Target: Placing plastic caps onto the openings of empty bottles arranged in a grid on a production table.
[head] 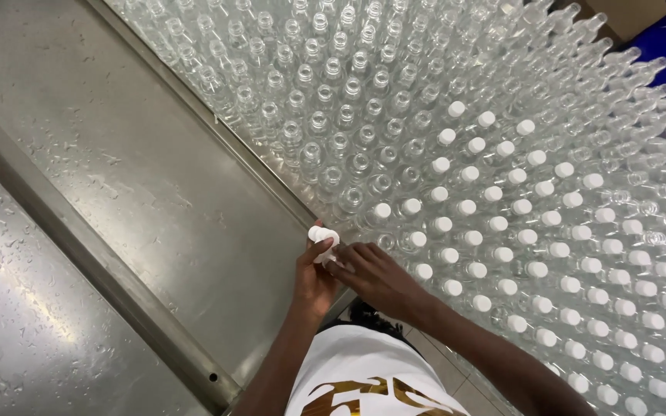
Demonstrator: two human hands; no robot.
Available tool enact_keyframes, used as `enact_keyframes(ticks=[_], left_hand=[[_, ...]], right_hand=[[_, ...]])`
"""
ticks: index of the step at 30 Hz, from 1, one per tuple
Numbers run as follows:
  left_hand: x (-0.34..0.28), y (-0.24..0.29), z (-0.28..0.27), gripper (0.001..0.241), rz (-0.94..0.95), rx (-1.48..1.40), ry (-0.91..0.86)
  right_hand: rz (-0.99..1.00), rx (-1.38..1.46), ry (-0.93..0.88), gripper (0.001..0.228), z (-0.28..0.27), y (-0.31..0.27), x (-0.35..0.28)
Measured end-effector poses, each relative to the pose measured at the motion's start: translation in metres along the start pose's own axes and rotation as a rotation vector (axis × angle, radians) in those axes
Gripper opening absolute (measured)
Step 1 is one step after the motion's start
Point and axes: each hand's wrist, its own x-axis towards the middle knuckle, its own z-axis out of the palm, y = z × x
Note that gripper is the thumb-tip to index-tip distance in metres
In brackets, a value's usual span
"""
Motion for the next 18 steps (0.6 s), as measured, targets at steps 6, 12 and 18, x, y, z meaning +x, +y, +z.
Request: enact_keyframes(ticks=[6, 12, 18], left_hand=[[0.015, -0.013, -0.022, 0.084, -0.012, -0.014, 0.020], [0.007, -0.010, -0.010, 0.078, -0.029, -0.075, 0.055], [-0.008, -0.009, 0.010, 0.077, -0.035, -0.112, 0.042]], right_hand=[[-0.005, -0.052, 0.089, 0.030, 0.018, -0.009, -0.014], [0.094, 0.073, 0.132, 0.026, 0.008, -0.022, -0.012], [0.175, 0.262, 0.229, 0.023, 0.002, -0.019, -0.012]])
